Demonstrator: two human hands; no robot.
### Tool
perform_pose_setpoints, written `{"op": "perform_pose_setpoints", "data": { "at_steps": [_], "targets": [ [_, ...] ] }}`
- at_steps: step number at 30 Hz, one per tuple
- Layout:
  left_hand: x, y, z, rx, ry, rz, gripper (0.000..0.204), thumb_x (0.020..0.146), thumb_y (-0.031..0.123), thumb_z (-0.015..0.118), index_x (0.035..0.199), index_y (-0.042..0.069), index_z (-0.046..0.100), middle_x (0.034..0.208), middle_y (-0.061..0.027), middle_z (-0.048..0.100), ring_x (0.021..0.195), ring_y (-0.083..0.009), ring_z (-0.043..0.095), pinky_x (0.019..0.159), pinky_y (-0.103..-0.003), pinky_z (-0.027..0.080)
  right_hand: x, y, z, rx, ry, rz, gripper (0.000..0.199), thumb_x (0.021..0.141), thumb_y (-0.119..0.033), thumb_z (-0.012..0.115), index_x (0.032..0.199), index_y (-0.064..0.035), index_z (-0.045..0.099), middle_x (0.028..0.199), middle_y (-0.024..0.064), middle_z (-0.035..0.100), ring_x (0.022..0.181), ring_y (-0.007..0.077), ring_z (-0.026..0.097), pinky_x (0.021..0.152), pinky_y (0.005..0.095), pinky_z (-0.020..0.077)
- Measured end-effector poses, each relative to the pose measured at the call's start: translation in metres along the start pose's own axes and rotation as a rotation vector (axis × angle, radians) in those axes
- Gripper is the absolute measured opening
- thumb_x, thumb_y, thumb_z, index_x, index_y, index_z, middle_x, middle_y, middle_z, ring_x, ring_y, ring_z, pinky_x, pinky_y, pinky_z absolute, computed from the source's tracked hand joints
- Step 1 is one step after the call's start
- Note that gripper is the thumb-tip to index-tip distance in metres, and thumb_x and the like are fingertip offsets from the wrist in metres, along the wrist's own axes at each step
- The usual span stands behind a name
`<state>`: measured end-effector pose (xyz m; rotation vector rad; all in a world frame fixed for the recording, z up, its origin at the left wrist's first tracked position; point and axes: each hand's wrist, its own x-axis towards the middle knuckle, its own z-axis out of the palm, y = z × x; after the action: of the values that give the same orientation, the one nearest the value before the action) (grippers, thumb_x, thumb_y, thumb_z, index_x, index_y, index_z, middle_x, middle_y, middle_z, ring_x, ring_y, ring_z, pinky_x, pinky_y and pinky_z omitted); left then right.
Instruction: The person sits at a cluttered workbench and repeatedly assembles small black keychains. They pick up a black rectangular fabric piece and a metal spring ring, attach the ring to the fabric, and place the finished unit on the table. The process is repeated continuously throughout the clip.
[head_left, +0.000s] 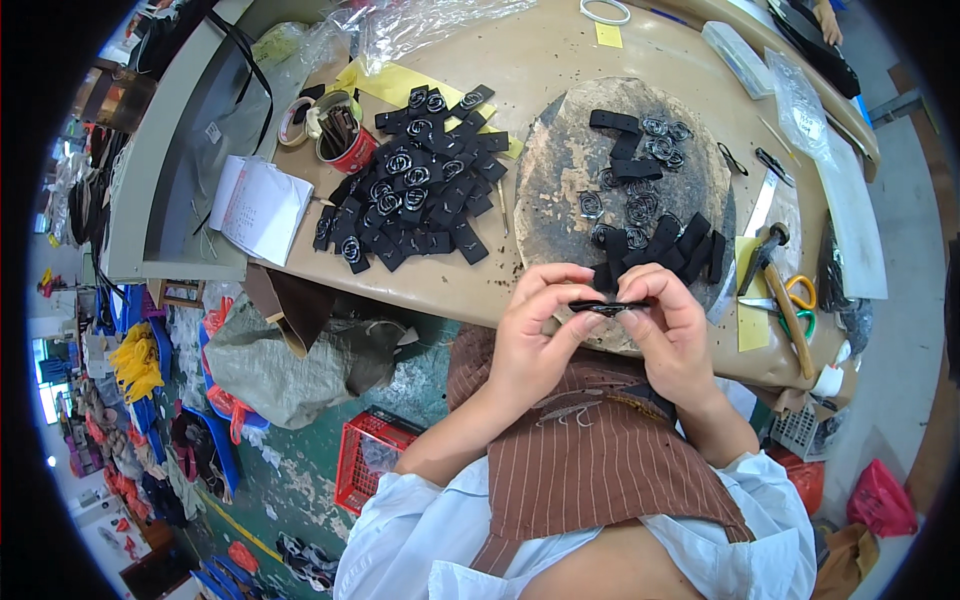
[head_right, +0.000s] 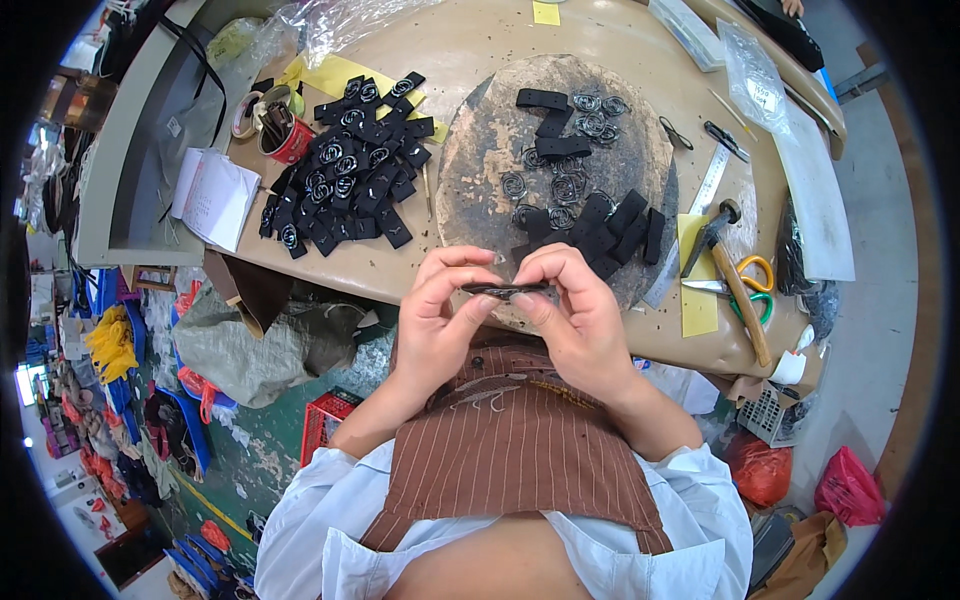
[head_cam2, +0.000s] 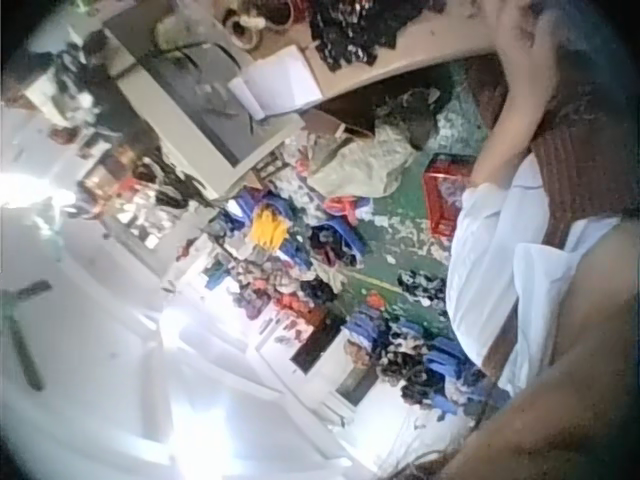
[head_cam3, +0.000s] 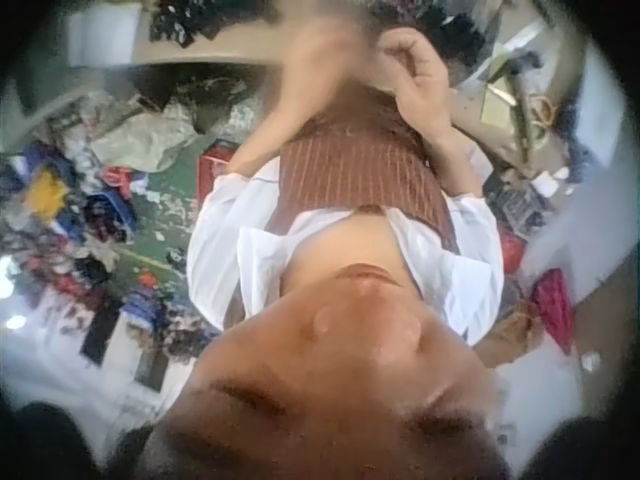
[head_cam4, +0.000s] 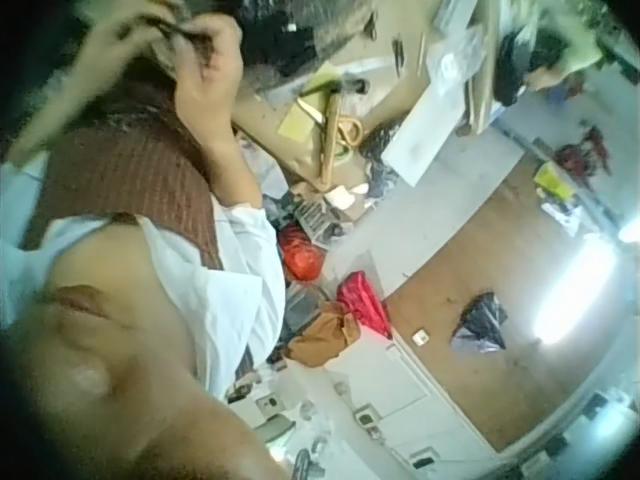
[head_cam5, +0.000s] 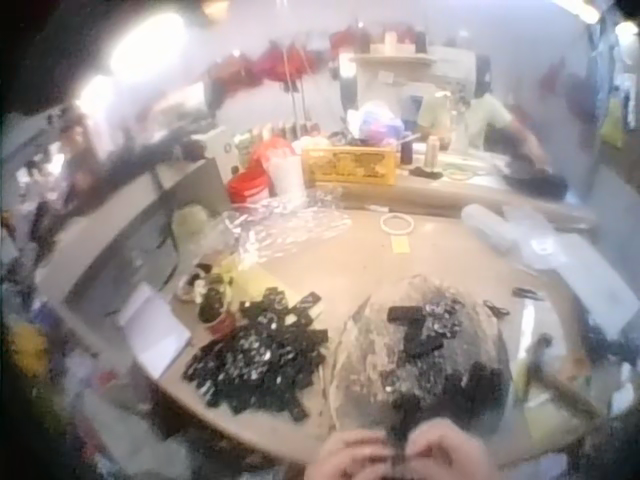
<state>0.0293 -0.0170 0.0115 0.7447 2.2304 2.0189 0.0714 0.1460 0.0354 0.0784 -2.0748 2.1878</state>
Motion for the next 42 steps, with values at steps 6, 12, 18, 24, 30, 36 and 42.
{"op": "perform_pose_setpoints", "data": {
  "at_steps": [6, 12, 18, 24, 30, 36, 42],
  "targets": [
    [0.001, 0.0, 0.005, -0.844, 0.034, -0.544, 0.022, 0.08, 0.003, 0.067, 0.102, 0.001, 0.062, 0.102, -0.0039, 0.059, 0.089, -0.0089, 0.055, 0.082, -0.023, 0.043, -0.002, 0.003, 0.004, -0.049, 0.048, -0.018, 0.016, 0.081, 0.001, 0.062, 0.095, -0.0008, 0.053, 0.091, 0.0037, 0.056, 0.084, 0.011, 0.052, 0.076, 0.0251, 0.043],
    [0.022, -0.009, -0.008, -0.256, 0.161, -0.09, 0.022, 0.077, 0.001, 0.068, 0.098, 0.001, 0.063, 0.093, -0.0057, 0.06, 0.087, -0.0096, 0.055, 0.081, -0.022, 0.043, 0.02, 0.013, -0.011, 0.054, -0.048, 0.259, 0.031, 0.082, 0.0, 0.062, 0.113, -0.0002, 0.055, 0.095, 0.0031, 0.059, 0.09, 0.0079, 0.055, 0.079, 0.0228, 0.0459],
    [0.063, -0.048, -0.079, 0.349, 0.462, -0.109, 0.034, 0.074, 0.004, 0.07, 0.107, 0.002, 0.062, 0.104, -0.0103, 0.06, 0.099, -0.0198, 0.056, 0.086, -0.031, 0.044, 0.08, 0.033, -0.055, -1.075, 0.073, -0.349, 0.022, 0.076, -0.002, 0.063, 0.098, -0.0055, 0.065, 0.086, 0.0095, 0.056, 0.086, 0.0278, 0.056, 0.076, 0.0355, 0.0465],
    [0.053, -0.027, -0.044, 0.543, 0.371, 0.194, 0.038, 0.075, 0.01, 0.071, 0.11, 0.003, 0.06, 0.117, -0.0147, 0.057, 0.109, -0.0275, 0.054, 0.092, -0.035, 0.043, 0.089, 0.047, -0.067, -1.073, 0.002, -0.238, 0.008, 0.079, -0.005, 0.062, 0.086, -0.0025, 0.061, 0.082, 0.0088, 0.055, 0.08, 0.0283, 0.057, 0.072, 0.0369, 0.0464],
    [0.038, -0.021, 0.028, -0.466, 0.158, -0.255, 0.028, 0.083, 0.006, 0.064, 0.109, -0.003, 0.058, 0.109, -0.0131, 0.061, 0.097, -0.0178, 0.06, 0.085, -0.028, 0.047, 0.071, 0.025, -0.046, -0.829, 0.112, -0.312, 0.005, 0.081, -0.001, 0.059, 0.085, 0.0001, 0.058, 0.082, 0.0123, 0.056, 0.073, 0.0298, 0.058, 0.065, 0.0348, 0.0475],
    [0.043, -0.017, 0.027, -0.474, 0.019, -0.44, 0.024, 0.087, 0.005, 0.059, 0.108, -0.005, 0.06, 0.089, -0.0046, 0.064, 0.078, -0.0057, 0.059, 0.069, -0.02, 0.048, 0.051, 0.003, -0.031, -0.778, -0.021, -0.389, 0.01, 0.079, 0.001, 0.062, 0.089, -0.0001, 0.061, 0.084, 0.0121, 0.059, 0.075, 0.0259, 0.061, 0.065, 0.0318, 0.0497],
    [0.05, -0.03, 0.027, -0.257, 0.078, -0.366, 0.022, 0.088, 0.004, 0.057, 0.107, -0.004, 0.061, 0.089, -0.0047, 0.065, 0.077, -0.0064, 0.06, 0.068, -0.021, 0.051, 0.059, 0.016, -0.031, -0.692, -0.054, -0.312, 0.015, 0.078, 0.002, 0.063, 0.092, 0.0002, 0.062, 0.088, 0.0109, 0.06, 0.078, 0.0221, 0.062, 0.067, 0.0286, 0.0499]
  ]
}}
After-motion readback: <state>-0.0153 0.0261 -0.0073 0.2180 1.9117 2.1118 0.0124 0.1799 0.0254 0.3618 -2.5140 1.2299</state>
